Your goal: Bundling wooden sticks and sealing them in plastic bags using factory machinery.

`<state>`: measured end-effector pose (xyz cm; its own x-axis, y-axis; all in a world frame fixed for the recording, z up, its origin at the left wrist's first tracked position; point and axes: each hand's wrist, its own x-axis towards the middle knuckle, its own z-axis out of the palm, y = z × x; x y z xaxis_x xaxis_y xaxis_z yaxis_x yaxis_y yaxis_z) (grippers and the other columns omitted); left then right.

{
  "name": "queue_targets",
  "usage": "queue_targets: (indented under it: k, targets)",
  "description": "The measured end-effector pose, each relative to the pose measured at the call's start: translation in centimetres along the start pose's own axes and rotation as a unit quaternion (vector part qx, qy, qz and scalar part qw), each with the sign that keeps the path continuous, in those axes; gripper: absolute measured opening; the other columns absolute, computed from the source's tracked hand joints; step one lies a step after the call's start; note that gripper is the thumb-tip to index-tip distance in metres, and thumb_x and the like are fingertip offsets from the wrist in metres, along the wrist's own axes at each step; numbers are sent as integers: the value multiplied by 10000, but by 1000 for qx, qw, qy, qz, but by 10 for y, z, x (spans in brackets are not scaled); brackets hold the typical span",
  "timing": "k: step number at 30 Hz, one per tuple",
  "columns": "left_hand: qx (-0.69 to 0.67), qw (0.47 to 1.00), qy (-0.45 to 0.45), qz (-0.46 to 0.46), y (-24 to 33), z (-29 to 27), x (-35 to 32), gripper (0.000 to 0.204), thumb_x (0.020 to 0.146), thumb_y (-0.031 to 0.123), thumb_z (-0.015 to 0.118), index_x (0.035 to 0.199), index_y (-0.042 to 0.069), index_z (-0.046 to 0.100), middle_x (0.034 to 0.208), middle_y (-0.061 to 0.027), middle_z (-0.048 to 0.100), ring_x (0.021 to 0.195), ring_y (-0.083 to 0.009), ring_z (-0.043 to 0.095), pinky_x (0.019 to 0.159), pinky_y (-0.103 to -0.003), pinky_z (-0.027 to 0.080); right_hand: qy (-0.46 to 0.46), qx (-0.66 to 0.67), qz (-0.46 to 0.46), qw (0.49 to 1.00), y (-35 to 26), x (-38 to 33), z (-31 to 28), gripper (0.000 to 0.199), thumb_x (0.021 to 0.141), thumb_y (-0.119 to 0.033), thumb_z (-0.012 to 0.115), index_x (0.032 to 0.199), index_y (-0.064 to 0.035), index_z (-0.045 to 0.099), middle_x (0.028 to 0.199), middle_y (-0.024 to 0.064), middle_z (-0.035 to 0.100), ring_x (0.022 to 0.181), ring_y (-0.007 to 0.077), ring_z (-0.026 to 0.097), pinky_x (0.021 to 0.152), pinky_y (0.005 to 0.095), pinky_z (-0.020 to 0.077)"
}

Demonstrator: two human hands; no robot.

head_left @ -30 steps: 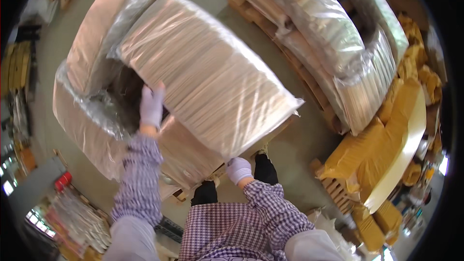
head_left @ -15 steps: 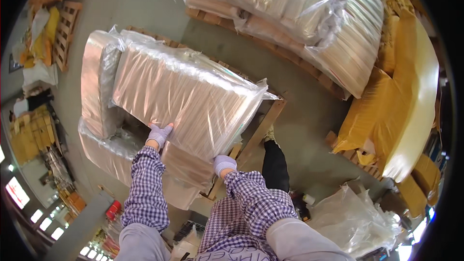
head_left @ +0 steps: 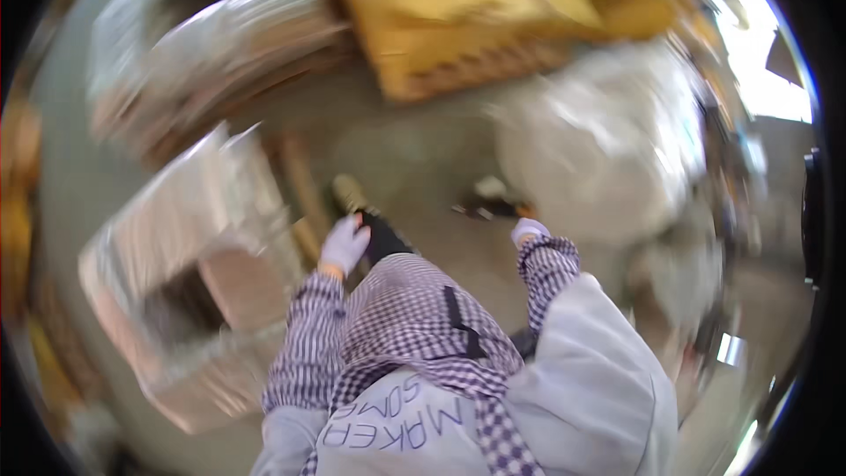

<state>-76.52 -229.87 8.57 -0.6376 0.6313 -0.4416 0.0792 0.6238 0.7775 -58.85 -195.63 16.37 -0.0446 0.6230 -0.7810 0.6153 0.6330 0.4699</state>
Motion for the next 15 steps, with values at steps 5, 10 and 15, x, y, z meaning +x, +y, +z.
queue_targets:
  k: [5,10,15]
  targets:
    - [131,837,-479,229,-16,173,-86,360,847,338,452,1110,105,530,1148,-135,515,1026,-297,500,848,-328,415,-82,54,57,994,216,-47,192,253,848,-140,458,1047,-140,615,1115,94,566,984,220,578,799,346,490]
    - [312,699,-550,335,0,203,-56,215,815,162,411,937,57,554,885,-199,573,868,-351,551,763,-404,441,-120,29,-204,971,263,-127,495,245,792,-252,473,857,-86,640,860,125,618,704,213,606,568,330,481]
    - [549,739,-390,17,10,147,55,359,820,292,493,1120,96,517,1121,-138,552,1068,-303,500,917,-387,389,-99,272,-27,957,326,-138,593,308,797,-308,469,889,-66,635,863,145,618,748,245,599,613,351,473]
